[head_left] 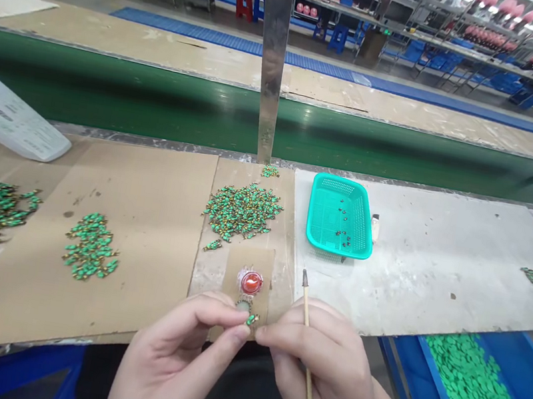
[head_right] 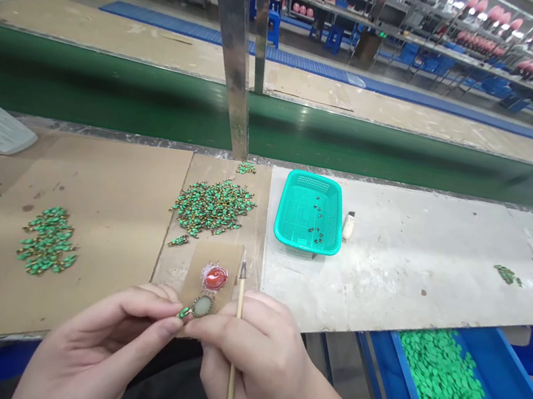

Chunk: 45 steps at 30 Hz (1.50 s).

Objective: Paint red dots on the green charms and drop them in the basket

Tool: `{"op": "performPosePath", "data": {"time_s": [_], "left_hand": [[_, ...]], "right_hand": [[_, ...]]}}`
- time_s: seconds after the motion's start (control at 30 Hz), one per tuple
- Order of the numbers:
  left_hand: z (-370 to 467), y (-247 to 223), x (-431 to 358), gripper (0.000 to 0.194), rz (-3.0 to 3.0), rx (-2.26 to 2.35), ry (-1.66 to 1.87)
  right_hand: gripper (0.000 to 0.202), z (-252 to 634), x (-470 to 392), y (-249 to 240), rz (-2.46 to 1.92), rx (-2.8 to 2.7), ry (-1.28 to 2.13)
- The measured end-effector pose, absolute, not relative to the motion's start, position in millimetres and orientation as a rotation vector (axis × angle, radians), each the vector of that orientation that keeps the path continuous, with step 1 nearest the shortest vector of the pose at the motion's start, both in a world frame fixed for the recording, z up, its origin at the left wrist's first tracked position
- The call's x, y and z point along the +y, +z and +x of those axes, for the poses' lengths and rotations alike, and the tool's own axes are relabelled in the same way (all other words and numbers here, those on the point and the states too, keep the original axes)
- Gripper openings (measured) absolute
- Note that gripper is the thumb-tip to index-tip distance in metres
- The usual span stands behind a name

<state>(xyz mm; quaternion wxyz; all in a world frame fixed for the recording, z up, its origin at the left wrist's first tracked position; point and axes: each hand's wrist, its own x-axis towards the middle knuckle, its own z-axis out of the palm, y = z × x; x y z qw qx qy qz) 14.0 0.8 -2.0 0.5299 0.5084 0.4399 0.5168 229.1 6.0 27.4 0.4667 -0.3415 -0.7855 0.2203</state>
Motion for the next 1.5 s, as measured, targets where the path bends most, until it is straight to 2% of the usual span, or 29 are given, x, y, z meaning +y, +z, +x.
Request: {"op": "performPosePath", "data": {"time_s": [0.23, 0.5, 0.93, 1.13, 1.5], "left_hand": [[15.2, 1.2, 0.1, 0.021, 1.352, 1.045, 1.28], [16.2, 2.3, -0.3, 0.029, 1.444, 1.022, 1.341], [12.2, -0.1, -0.1, 0.043, 1.655, 0.946, 1.349], [12.8, 0.2, -0.8, 0.046, 1.695, 0.957, 1.349], [15.4, 3.4, 0.1, 0.043, 1.638, 0.974, 1.375]], "right_hand": [[0.044, 226.4, 5.5, 24.6, -0.842, -1.934, 0.518], [0.033, 227.9, 4.8, 29.6, -0.835, -1.815, 0.688], [0.044, 229.3, 3.2, 28.7, -0.839, -1.909, 0.566], [0.037, 230.5, 3.6, 30.4, -0.815, -1.891, 0.643], [0.036, 229.1, 5.4, 27.7, -0.784, -1.875, 0.688]]}}
